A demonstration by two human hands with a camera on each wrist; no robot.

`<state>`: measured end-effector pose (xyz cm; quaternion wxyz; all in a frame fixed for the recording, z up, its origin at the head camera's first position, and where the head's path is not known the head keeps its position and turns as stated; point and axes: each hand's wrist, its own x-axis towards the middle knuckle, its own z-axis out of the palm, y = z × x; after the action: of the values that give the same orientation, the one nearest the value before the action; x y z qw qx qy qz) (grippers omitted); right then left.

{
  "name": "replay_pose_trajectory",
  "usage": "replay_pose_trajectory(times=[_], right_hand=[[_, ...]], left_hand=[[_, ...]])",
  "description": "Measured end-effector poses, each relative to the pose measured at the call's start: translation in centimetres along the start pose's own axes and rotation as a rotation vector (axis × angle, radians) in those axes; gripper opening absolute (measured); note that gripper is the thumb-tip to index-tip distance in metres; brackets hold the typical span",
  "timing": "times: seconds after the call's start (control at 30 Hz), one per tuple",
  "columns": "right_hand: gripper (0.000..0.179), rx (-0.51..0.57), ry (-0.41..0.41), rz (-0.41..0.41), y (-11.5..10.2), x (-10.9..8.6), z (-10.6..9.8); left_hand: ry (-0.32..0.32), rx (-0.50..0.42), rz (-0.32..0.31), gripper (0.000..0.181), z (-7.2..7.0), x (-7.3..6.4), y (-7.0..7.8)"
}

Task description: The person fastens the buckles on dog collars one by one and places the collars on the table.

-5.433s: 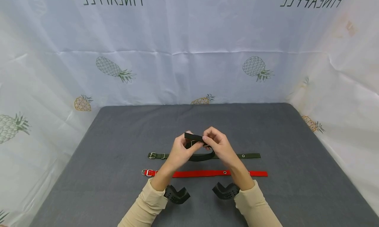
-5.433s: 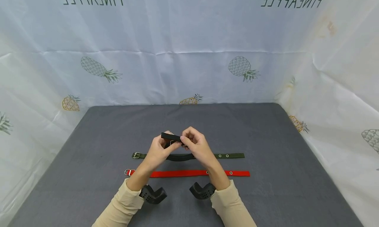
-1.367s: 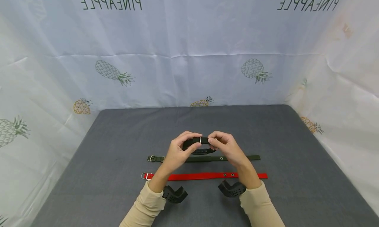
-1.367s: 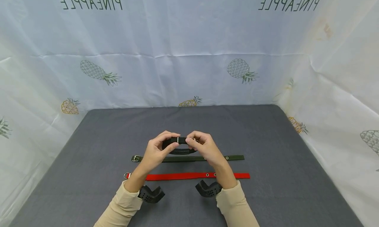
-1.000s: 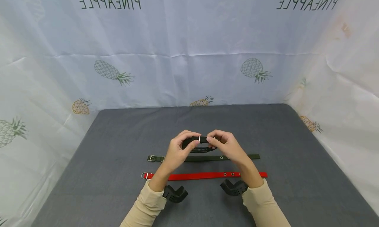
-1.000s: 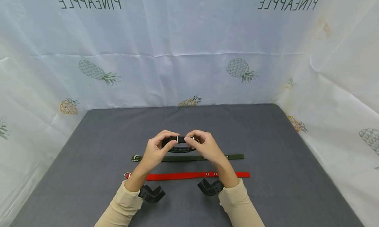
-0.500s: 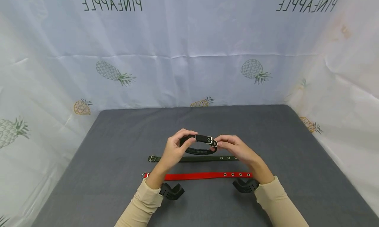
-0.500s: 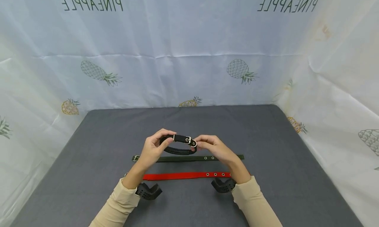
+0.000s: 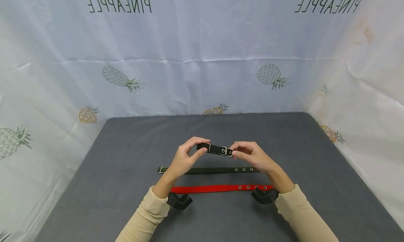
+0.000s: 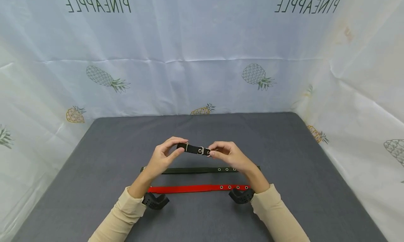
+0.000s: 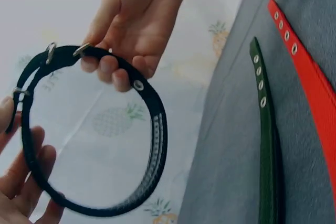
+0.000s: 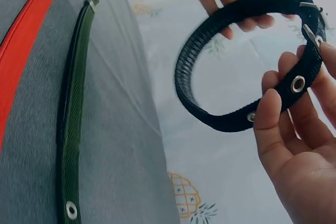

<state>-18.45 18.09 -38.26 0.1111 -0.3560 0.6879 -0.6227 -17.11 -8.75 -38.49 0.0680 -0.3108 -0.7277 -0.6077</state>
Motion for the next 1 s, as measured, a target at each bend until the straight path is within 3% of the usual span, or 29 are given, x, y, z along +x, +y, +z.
replay_pose_trajectory(times=[0.3,0.57,1.0], right_hand=[[0.012,-0.093,0.024,-0.148,0.6,0.1,-0.6],[0.011,-0.277,0.143,-0.195,1.7,-0.1,-1.3],[0.017,-0.490,0.309,-0.120,3.9,-0.8,-3.0]], left_hand=[[0.054,0.096,-0.020,0.028,-1.3,-0.1,-0.8],[0.068,0.094,-0.055,0.024,-2.5,-0.7,-1.7],[0.054,0.173,-0.126,0.021,-4.4,-1.8,-2.5]])
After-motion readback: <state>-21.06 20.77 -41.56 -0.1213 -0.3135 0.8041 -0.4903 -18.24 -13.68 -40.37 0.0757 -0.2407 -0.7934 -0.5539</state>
